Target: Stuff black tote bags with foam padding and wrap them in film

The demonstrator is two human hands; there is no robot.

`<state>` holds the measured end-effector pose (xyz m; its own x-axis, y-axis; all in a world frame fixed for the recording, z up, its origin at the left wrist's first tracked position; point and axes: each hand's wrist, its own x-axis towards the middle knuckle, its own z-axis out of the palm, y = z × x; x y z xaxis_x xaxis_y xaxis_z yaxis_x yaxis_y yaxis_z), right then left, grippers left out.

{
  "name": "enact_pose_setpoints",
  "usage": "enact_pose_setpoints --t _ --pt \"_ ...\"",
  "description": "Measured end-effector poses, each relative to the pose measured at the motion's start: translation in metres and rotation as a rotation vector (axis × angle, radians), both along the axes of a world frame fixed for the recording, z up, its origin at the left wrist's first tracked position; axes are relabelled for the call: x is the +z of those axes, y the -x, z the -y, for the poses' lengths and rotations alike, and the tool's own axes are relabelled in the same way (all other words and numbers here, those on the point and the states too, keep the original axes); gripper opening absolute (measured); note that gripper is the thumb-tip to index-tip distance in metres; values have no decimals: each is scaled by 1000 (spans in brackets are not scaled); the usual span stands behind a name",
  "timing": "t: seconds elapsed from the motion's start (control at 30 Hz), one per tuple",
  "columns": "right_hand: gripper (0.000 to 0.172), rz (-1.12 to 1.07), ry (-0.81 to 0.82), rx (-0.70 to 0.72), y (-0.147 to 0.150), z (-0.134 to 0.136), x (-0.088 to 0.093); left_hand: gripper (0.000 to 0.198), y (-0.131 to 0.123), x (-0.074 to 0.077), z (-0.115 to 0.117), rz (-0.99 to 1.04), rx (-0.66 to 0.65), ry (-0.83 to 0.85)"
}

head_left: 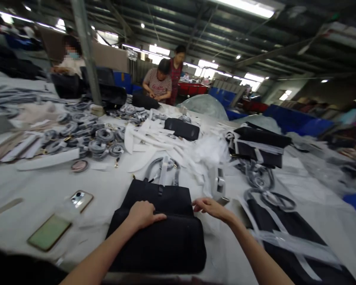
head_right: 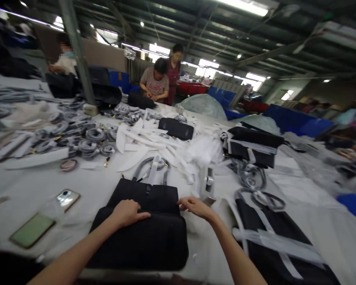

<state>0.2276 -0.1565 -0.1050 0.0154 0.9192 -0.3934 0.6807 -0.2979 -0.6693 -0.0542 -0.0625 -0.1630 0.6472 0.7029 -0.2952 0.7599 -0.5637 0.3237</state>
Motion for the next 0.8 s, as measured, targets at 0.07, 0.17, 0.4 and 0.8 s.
enact_pose_setpoints --t 0.07,0.17,0.4,0.8 --pt "37 9 -24 -53 -12 25 2 86 -2 -5 -3 -5 -29 -7" --pt "73 50 -32 20 -14 53 -6 83 -2 -9 -1 -17 -35 -16" --pt "20 236 -11 -7 -43 94 -7 78 -2 -12 3 -40 3 0" --pt "26 679 -102 -281 -104 128 10 79 -10 -13 -6 -66 -36 73"
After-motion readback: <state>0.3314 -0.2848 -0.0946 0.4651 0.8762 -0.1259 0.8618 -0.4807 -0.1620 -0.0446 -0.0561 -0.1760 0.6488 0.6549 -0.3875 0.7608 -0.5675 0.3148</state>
